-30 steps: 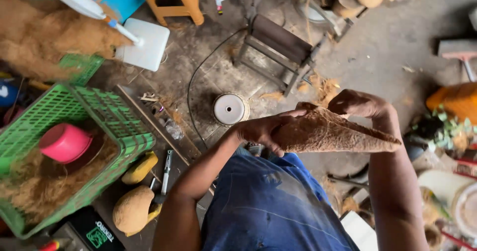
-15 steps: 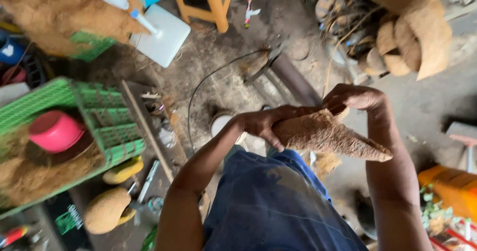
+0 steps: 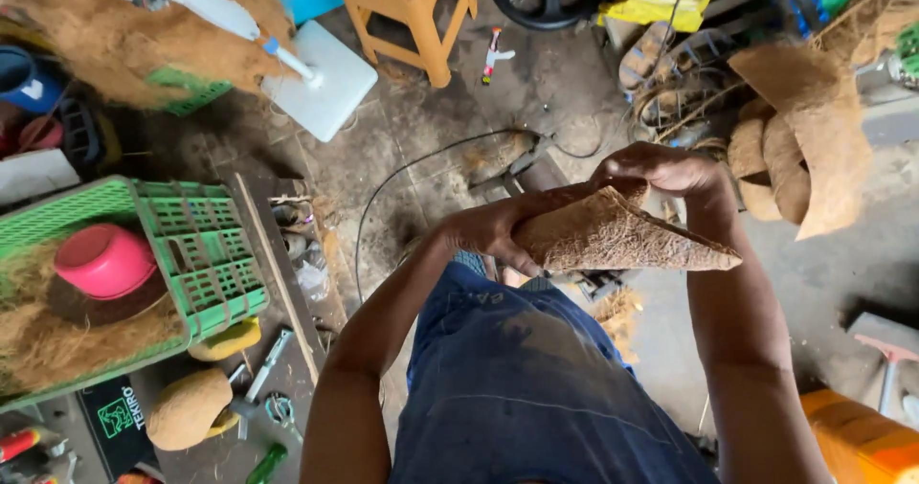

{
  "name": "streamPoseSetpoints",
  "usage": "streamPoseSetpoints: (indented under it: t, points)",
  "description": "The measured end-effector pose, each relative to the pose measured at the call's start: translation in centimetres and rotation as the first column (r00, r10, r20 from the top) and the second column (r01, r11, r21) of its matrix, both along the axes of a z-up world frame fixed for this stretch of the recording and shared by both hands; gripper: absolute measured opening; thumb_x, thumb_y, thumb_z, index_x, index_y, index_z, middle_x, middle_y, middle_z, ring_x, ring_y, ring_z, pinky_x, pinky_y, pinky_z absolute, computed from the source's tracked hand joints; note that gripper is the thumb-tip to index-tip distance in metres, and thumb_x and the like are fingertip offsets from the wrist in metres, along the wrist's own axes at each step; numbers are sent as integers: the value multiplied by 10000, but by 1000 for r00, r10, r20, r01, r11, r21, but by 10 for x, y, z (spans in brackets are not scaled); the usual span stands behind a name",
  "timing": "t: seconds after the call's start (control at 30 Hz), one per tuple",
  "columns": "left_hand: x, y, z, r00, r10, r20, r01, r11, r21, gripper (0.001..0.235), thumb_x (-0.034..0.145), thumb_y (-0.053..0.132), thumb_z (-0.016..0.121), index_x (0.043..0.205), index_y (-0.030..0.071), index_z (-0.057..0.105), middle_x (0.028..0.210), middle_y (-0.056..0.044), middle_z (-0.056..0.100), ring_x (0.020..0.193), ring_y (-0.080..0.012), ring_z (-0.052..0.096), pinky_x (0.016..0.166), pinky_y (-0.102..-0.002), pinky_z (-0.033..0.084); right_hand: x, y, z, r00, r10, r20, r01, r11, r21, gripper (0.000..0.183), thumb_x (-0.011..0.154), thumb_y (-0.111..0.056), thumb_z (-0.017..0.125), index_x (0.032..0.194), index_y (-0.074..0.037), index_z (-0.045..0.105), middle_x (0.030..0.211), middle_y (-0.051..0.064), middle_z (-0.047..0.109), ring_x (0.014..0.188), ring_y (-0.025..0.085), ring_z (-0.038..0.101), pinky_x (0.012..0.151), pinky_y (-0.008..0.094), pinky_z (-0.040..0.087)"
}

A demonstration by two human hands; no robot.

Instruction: The person fills a spray gun with white paint and applies it to a pair of coco fiber slippers. They rotate the slippers to cover all surfaces, then inspect the coated items and place them on a nearby rack.

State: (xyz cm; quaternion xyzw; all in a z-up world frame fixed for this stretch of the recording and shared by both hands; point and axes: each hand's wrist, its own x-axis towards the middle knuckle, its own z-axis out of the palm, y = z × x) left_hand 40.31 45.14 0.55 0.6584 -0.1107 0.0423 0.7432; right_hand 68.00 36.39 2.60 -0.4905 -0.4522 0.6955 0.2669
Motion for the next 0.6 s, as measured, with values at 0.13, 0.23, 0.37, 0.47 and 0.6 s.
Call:
streamPoseSetpoints:
  t: [0.13, 0.23, 0.37, 0.47, 0.6]
  points:
    - [5, 40, 30, 1000, 10, 5, -10, 999, -30, 937, 842, 468, 820, 1576, 168, 322, 1657, -167, 183, 1536, -410, 104, 1243, -595, 97, 26, 16, -40, 984, -174, 24, 172, 983, 63, 759, 941, -650, 395, 1219, 1, 671, 1287, 279, 634, 1213, 427, 556, 1014, 601, 386]
    - [11, 65, 55, 995, 63, -79, -66, 998, -25, 982, 786, 473, 843, 1537, 95, 337, 1477, -320, 377, 1415, -513, 343, 1188, -643, 236, 33, 25, -46, 934, -356, -1, 356, 934, -2, 853, 914, -706, 297, 1342, -17, 559, 1318, 253, 572, 1102, 374, 578, 948, 519, 464]
    - [6, 123, 16, 988, 117, -102, -126, 987, -94, 972, 702, 418, 905, 1497, 114, 436, 1384, -191, 471, 1324, -334, 433, 1131, -545, 307, 27, 60, -44, 811, -585, 11, 584, 810, 48, 697, 989, -494, 423, 1418, 56, 435, 1289, 294, 539, 1093, 369, 580, 947, 569, 450]
    - [2, 177, -26, 985, 124, -117, -133, 988, -77, 1029, 649, 352, 952, 1507, 126, 431, 1361, -153, 480, 1301, -297, 458, 1118, -498, 320, 23, 78, -70, 691, -723, -18, 721, 688, 76, 589, 1003, -388, 540, 1363, 76, 488, 1218, 272, 592, 1002, 323, 639, 901, 504, 516]
    - [-4, 240, 16, 986, 163, 18, -160, 980, -116, 826, 727, 424, 887, 1384, 87, 517, 1423, -217, 434, 1367, -358, 385, 1125, -575, 270, 29, 117, -102, 543, -838, -53, 835, 533, 137, 510, 1019, -310, 551, 1338, 85, 505, 1229, 280, 588, 1037, 380, 624, 938, 547, 483]
